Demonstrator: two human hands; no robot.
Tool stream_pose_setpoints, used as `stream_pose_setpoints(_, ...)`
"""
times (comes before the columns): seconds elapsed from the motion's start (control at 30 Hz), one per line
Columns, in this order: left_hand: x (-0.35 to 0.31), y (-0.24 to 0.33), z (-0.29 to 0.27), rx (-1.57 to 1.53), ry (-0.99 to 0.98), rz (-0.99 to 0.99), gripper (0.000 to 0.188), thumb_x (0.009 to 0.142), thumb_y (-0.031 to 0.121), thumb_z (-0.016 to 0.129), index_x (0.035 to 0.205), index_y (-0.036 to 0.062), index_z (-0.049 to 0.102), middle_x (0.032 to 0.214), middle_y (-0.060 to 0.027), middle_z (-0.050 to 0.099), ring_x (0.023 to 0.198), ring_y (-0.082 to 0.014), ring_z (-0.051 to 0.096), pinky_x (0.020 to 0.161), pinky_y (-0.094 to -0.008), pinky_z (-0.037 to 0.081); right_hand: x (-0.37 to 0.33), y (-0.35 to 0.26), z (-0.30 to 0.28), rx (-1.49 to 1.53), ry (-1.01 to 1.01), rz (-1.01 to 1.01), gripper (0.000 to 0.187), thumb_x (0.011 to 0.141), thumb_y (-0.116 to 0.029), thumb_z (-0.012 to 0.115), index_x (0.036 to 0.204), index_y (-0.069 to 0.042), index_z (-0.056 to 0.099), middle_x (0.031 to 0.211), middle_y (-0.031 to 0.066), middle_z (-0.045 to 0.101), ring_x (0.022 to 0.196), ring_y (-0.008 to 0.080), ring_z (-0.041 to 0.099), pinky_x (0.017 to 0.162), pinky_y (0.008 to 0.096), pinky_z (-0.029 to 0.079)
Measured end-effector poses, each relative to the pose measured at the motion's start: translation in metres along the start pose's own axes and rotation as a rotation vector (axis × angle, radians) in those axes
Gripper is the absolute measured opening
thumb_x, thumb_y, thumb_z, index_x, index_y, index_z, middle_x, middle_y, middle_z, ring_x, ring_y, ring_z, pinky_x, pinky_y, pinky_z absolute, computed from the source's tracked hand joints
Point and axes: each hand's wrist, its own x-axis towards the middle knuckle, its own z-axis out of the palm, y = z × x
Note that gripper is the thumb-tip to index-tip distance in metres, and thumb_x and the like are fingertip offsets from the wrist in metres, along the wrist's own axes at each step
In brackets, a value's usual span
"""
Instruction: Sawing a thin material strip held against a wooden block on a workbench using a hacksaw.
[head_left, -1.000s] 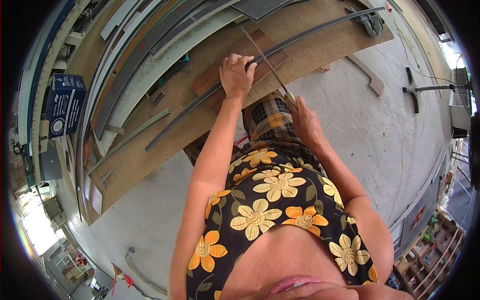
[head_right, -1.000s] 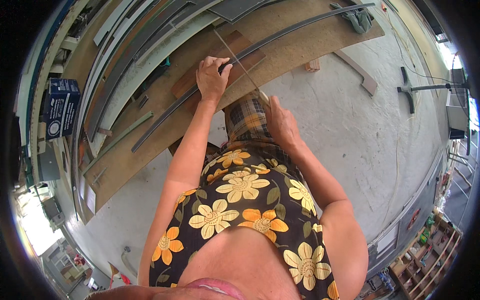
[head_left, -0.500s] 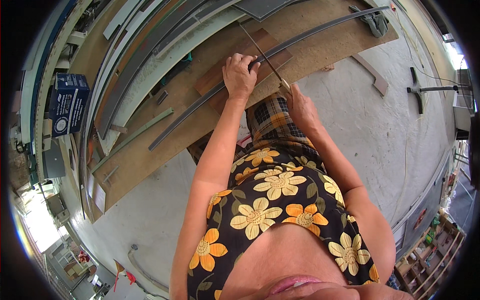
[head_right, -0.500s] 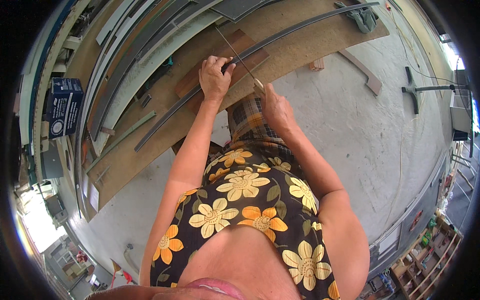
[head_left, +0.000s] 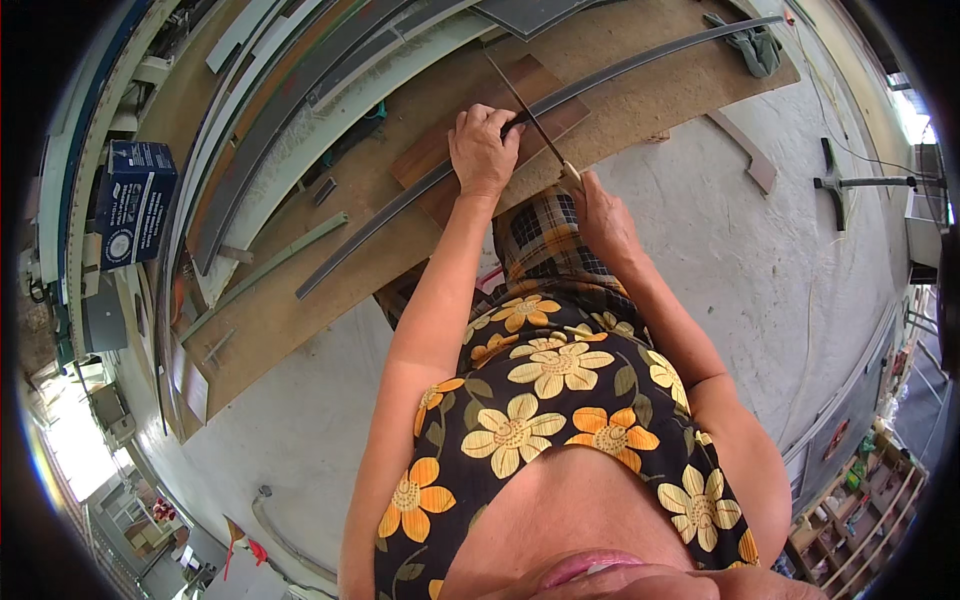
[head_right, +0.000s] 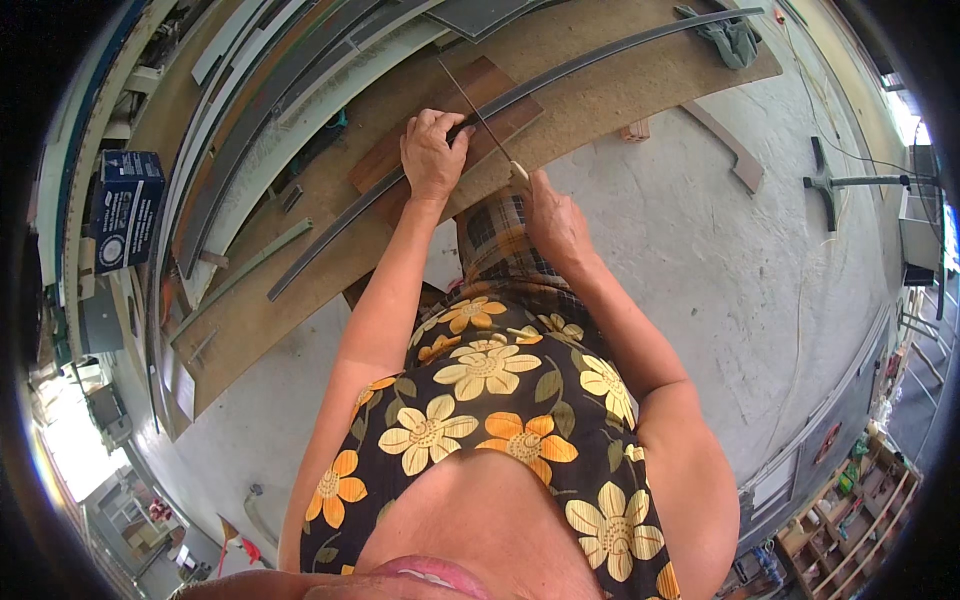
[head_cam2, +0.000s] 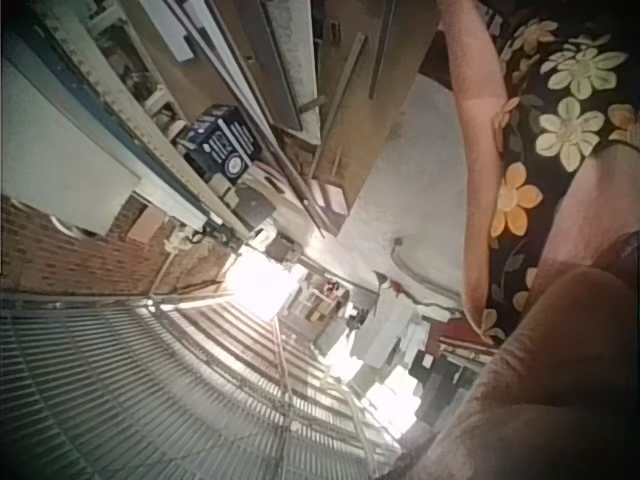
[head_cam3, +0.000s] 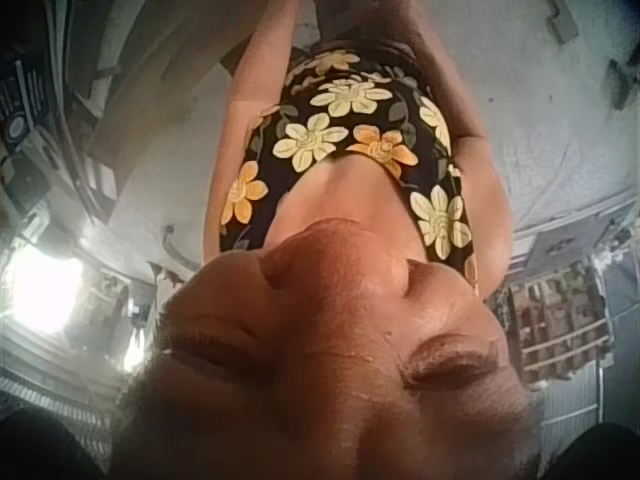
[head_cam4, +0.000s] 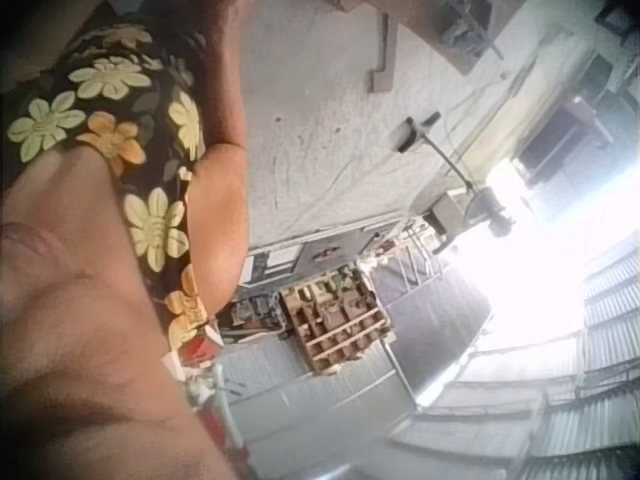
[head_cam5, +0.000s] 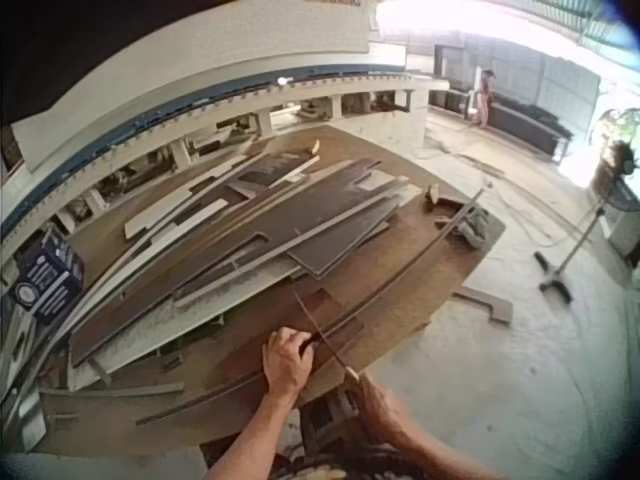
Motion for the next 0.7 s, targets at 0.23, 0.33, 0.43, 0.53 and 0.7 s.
stream_pose_setpoints(0.23,-0.001,-0.003,0.002,-0.014,0.032,0.024,0.018,0.076,0.024,0.079,0.093,0.0194,0.073,0.094,0.002,0.061,0.096,-0.022,0.058,0.081,-0.0412,0.046,0.002,-0.002,0.001,0.006,-0.006,-0.009,0.017,0.102,-0.022,0.047,0.108,-0.007,0.043,0.082,0.0306,0.063,0.079,0.0536,0.059,0.067,0.0599,0.044)
stream_pose_setpoints(0.33,-0.001,-0.004,0.001,-0.011,0.042,0.032,0.018,0.076,0.024,0.079,0.093,0.0193,0.073,0.094,0.0019,0.061,0.096,-0.0219,0.058,0.081,-0.0412,0.046,0.02,-0.009,0.001,-0.012,-0.025,-0.012,0.017,0.101,-0.021,0.047,0.106,-0.005,0.043,0.081,0.0318,0.062,0.079,0.0536,0.059,0.067,0.0595,0.044)
stream_pose_setpoints(0.43,0.0,-0.003,0.003,-0.028,0.036,0.031,0.019,0.076,0.023,0.079,0.093,0.019,0.073,0.094,0.0017,0.061,0.096,-0.0218,0.058,0.081,-0.0413,0.046,0.039,-0.017,0.003,-0.044,-0.003,-0.05,0.017,0.1,-0.019,0.049,0.105,-0.004,0.042,0.08,0.0329,0.061,0.079,0.0537,0.059,0.068,0.0593,0.044)
stream_pose_setpoints(0.53,0.0,-0.004,0.003,-0.016,0.042,0.027,0.019,0.076,0.023,0.079,0.093,0.0189,0.073,0.094,0.0016,0.061,0.097,-0.0219,0.058,0.081,-0.0414,0.046,0.043,-0.022,0.004,-0.044,0.011,-0.056,0.019,0.099,-0.018,0.05,0.106,-0.002,0.041,0.081,0.0336,0.061,0.081,0.0542,0.059,0.069,0.0598,0.043)
stream_pose_setpoints(0.7,-0.001,-0.004,0.003,-0.018,0.044,0.012,0.018,0.076,0.023,0.079,0.093,0.0194,0.073,0.094,0.0018,0.061,0.096,-0.0225,0.058,0.081,-0.0414,0.046,0.007,-0.008,0.008,-0.024,-0.06,0.109,0.018,0.1,-0.021,0.049,0.11,-0.007,0.044,0.086,0.0343,0.062,0.086,0.0558,0.058,0.071,0.0615,0.043)
